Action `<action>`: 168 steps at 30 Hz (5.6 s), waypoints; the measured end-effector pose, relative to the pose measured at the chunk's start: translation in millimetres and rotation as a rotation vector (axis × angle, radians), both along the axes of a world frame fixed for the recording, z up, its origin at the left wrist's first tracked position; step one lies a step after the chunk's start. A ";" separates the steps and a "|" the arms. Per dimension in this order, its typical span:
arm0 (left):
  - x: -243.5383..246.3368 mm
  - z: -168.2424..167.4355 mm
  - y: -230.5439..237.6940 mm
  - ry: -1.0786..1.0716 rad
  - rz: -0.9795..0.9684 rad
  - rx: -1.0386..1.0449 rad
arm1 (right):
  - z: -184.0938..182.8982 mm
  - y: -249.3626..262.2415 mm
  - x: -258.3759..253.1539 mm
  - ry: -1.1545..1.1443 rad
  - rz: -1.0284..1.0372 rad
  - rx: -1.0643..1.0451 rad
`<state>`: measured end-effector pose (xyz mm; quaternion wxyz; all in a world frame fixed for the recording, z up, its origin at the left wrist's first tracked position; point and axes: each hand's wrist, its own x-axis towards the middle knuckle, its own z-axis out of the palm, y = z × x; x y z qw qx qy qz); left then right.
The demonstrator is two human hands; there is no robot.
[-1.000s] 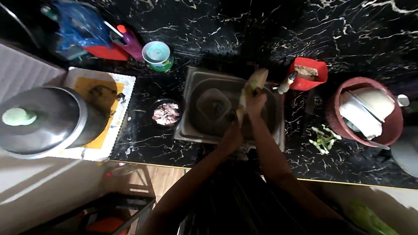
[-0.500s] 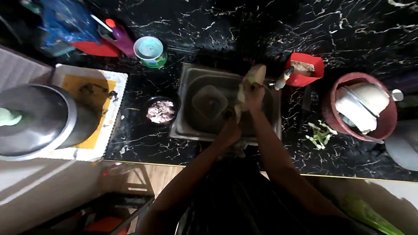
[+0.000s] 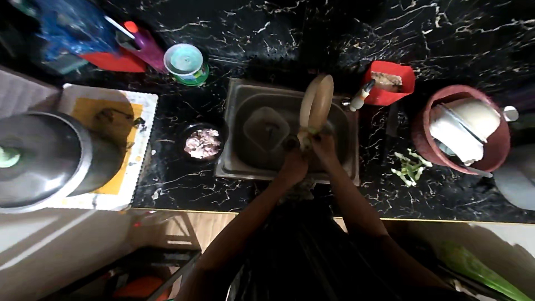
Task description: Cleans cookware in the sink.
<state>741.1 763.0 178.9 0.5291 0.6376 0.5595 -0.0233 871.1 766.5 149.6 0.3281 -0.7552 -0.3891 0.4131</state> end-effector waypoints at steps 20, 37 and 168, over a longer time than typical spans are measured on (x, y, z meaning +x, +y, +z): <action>-2.5 -1.3 -23.9 0.079 -0.122 -0.034 | -0.1 73.6 12.1 -0.200 -0.293 0.196; -11.2 11.8 -6.2 0.165 -0.058 0.026 | -14.2 55.6 -27.4 -0.181 -0.333 0.316; -26.6 -88.8 43.3 0.049 -0.018 -0.174 | -71.8 71.1 111.1 0.158 0.255 -0.231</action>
